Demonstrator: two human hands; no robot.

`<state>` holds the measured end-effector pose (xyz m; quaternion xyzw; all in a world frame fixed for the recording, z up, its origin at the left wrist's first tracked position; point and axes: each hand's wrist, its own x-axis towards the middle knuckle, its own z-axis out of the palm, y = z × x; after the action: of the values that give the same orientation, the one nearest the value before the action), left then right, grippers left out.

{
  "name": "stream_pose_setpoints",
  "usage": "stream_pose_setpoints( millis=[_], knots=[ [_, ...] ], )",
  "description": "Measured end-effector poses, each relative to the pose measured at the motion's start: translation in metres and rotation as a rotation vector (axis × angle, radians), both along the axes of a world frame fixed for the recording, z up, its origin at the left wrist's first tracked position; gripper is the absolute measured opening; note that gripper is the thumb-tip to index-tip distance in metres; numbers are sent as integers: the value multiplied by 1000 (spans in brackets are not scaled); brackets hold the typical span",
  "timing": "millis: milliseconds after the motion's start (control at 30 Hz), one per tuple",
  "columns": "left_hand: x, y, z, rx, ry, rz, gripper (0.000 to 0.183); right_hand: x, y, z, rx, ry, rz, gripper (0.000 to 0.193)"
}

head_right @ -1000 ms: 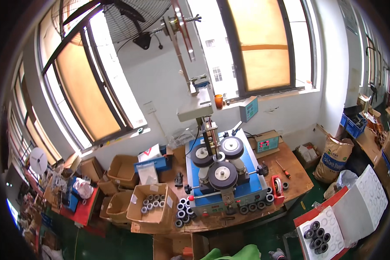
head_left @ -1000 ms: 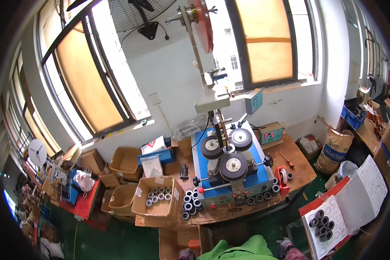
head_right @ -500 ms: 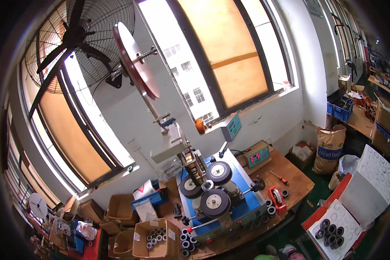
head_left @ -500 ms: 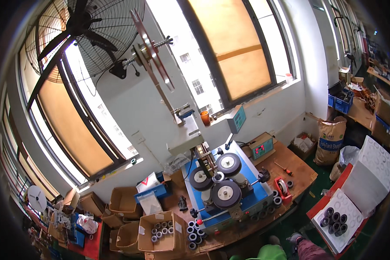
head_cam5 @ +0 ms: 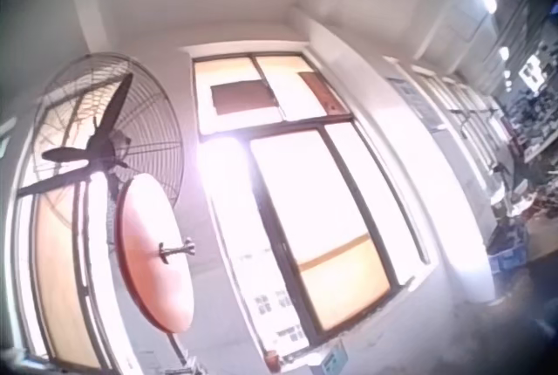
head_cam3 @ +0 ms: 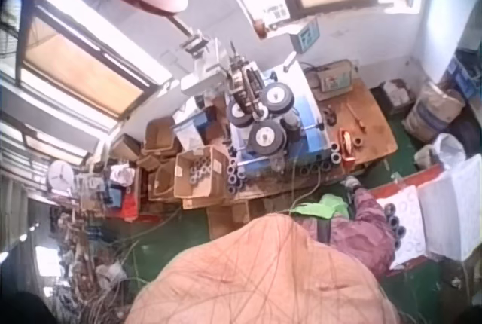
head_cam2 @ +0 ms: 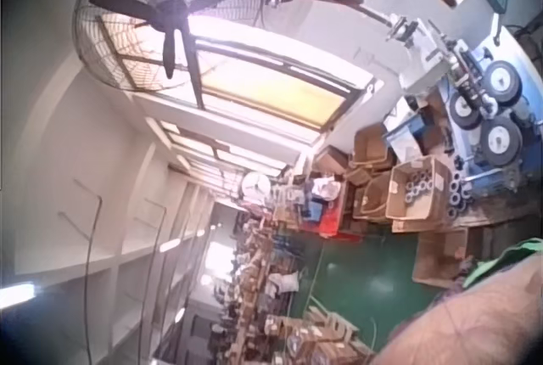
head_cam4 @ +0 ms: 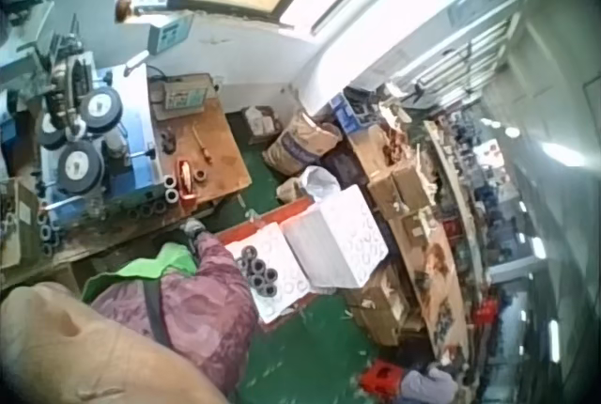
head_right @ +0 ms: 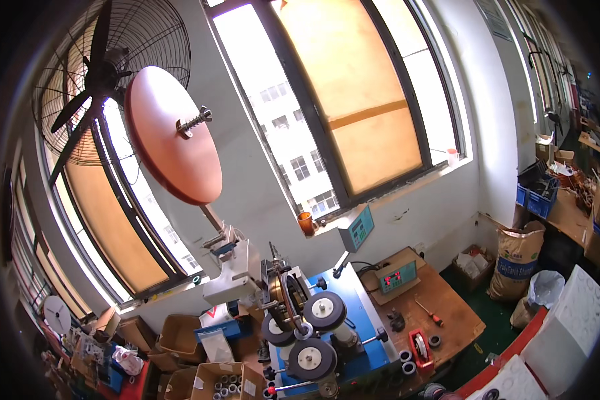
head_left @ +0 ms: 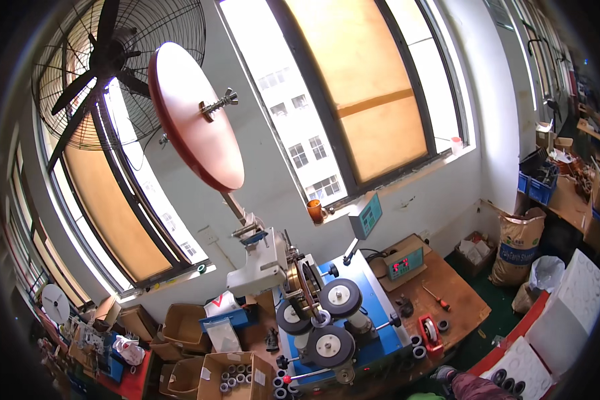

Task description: The person picks up a metal ring from a box, applies tape to it using a dispenser, and places it onto a machine. They then operate the machine to process the ring before removing it and setting it into a different box.

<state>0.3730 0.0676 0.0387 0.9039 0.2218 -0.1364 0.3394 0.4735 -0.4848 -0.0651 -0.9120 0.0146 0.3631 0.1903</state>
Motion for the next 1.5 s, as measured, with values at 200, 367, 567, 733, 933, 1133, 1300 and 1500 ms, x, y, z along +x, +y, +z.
stream_pose_setpoints(
  millis=[200,367,567,733,933,1133,1300,1500],
  knots=[
    [1,-19,5,-15,-21,49,24,12,-9,0,-22,3,140,52],
    [-38,-22,-8,-29,-16,84,24,1,1,29,-11,-5,78,49],
    [-144,-8,-41,-62,40,151,25,-59,28,30,-61,26,-23,48],
    [-271,19,-78,-168,-21,326,25,-122,49,3,-32,31,-45,65],
    [-340,40,-65,185,477,-71,41,-197,40,-21,-76,72,182,46],
    [-349,48,-53,197,440,-112,42,-216,-14,-109,-269,-46,638,40],
    [-318,57,-88,172,159,171,30,-214,45,-31,-161,-13,103,33],
    [-290,45,-52,347,199,-241,26,-205,59,-20,131,-12,-231,35]
  ],
)
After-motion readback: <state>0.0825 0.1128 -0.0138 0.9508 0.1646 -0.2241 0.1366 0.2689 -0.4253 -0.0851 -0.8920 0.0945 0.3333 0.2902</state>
